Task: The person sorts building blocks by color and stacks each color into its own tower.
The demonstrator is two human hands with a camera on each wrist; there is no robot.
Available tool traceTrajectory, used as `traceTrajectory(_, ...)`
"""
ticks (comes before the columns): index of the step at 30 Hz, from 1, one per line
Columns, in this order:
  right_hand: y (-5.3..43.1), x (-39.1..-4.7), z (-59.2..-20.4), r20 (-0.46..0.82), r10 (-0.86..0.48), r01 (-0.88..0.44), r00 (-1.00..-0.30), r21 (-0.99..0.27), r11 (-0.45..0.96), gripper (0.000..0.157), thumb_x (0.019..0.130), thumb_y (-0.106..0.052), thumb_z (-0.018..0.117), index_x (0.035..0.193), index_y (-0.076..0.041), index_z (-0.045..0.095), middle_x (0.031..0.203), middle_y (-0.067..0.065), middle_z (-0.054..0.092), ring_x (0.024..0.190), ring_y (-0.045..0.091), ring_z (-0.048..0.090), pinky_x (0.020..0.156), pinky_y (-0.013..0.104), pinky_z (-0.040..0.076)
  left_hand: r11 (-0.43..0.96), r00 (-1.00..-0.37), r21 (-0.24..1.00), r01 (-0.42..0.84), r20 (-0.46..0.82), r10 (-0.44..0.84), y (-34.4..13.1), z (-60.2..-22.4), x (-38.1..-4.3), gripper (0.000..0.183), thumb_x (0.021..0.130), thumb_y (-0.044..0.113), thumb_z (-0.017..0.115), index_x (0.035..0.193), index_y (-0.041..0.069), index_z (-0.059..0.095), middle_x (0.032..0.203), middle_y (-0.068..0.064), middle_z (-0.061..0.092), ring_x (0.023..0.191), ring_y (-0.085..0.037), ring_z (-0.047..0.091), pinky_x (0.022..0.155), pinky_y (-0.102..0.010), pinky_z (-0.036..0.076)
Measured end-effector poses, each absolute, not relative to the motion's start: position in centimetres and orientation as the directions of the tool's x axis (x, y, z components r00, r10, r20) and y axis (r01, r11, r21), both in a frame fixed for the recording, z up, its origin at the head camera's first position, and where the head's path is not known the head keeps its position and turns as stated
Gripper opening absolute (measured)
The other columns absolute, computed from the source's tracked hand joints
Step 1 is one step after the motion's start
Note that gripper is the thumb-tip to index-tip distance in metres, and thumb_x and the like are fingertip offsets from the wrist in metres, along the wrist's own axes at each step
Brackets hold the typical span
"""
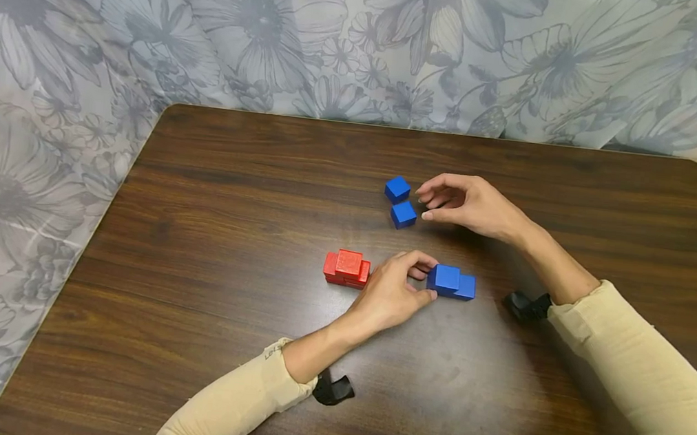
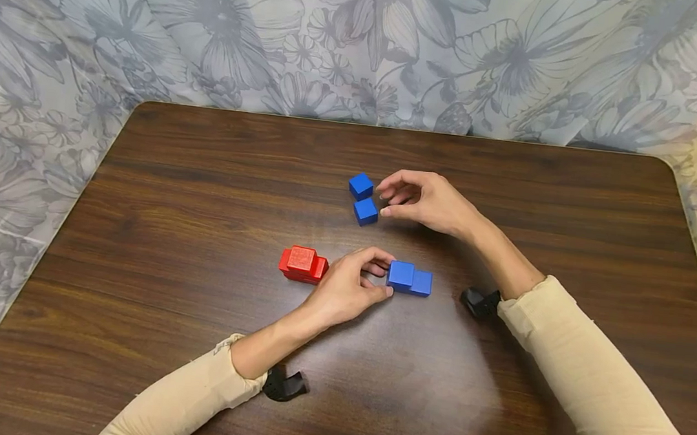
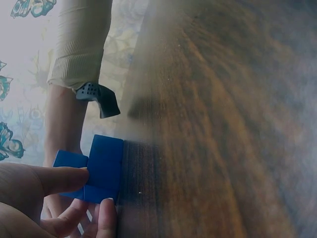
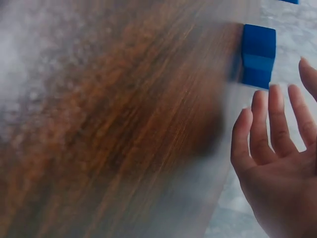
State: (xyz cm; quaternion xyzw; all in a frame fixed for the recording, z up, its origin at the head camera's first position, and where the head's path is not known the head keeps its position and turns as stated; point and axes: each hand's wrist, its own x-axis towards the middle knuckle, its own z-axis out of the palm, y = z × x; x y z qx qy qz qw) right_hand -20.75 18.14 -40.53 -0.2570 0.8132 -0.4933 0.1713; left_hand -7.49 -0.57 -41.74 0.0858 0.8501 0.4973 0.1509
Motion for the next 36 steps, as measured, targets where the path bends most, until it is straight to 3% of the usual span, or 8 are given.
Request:
traceTrajectory(18, 17.3, -21.4, -41.5, -0.104, -0.597, -0.208, -0.796, -0.878, 0.431, 0.034, 0.087, -0.013, 0.079, 0.119, -0.012, 0.069, 0.108, 0.005, 0.069, 0.094, 0.02, 0.065, 0.08, 0.027, 0.053, 0.475, -0.936, 0.88, -0.024, -0.187, 0.299, -0.7, -41.6, -7.4, 0.037, 0.083, 0.012, 0.079, 0.118, 0.018, 0.068, 0.107, 0.002, 0.065, 0.091, -0.008, 0.064, 0.075, -0.019, 0.05)
traceTrajectory(36, 16.8, -21.7, -41.8, -0.108, -0.602, -0.284, -0.791, -0.808, 0.517, 0.029, 0.087, -0.017, 0.079, 0.114, -0.012, 0.072, 0.104, 0.004, 0.069, 0.089, 0.018, 0.063, 0.074, 0.025, 0.05, 0.479, -0.935, 0.878, -0.025, -0.189, 0.299, -0.6, -41.7, -7.5, 0.038, 0.084, 0.012, 0.079, 0.12, 0.018, 0.068, 0.107, 0.003, 0.065, 0.091, -0.007, 0.064, 0.075, -0.019, 0.05)
